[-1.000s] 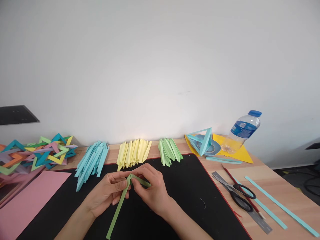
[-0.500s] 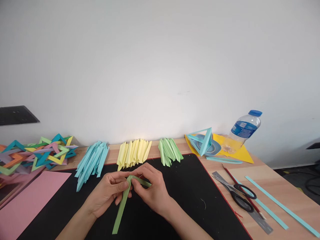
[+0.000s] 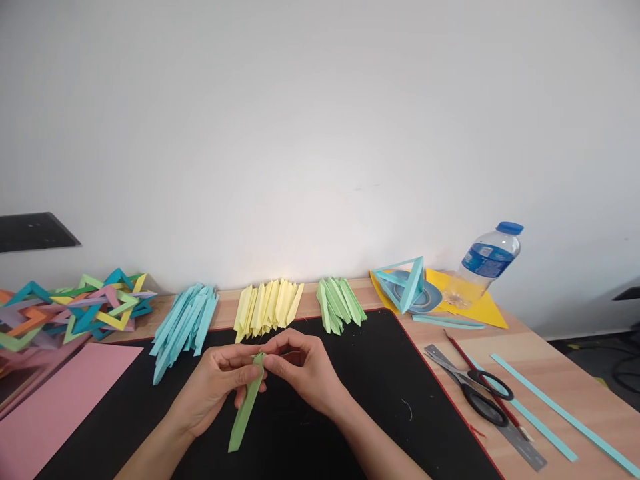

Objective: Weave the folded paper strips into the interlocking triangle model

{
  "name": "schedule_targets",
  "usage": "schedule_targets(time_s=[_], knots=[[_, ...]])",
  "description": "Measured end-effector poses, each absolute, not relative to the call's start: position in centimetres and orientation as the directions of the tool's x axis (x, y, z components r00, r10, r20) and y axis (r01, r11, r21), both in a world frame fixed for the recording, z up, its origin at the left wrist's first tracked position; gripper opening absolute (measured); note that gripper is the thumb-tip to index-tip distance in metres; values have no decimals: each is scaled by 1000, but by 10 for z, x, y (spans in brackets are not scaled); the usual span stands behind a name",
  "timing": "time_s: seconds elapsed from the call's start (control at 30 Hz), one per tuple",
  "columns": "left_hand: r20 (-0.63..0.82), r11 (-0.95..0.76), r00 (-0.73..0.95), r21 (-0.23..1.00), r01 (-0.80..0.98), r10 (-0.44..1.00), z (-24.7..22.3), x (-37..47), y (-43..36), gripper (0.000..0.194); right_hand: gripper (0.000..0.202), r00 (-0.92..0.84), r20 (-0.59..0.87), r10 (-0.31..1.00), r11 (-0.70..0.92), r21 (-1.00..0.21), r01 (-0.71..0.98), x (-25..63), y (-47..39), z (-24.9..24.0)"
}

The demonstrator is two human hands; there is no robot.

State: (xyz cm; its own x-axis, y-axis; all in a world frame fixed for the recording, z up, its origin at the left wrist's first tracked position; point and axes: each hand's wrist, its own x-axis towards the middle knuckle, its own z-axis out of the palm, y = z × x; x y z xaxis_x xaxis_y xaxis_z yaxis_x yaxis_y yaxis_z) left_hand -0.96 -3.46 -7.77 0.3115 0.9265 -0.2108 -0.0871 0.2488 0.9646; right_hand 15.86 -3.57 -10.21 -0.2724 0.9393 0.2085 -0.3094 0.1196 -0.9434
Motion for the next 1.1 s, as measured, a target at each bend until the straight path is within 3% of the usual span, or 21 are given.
schedule_targets(time_s=[0.67,1.1], knots=[[-216,253,298,963,-92,930,-77,-9,-34,33,24,-327,178,928,73,-948,-310,159,-36,-98],[-207,247,279,962,-116,938,-80,-7,-33,31,13,-258,208,943,173,-973,-154,156,-38,-98]])
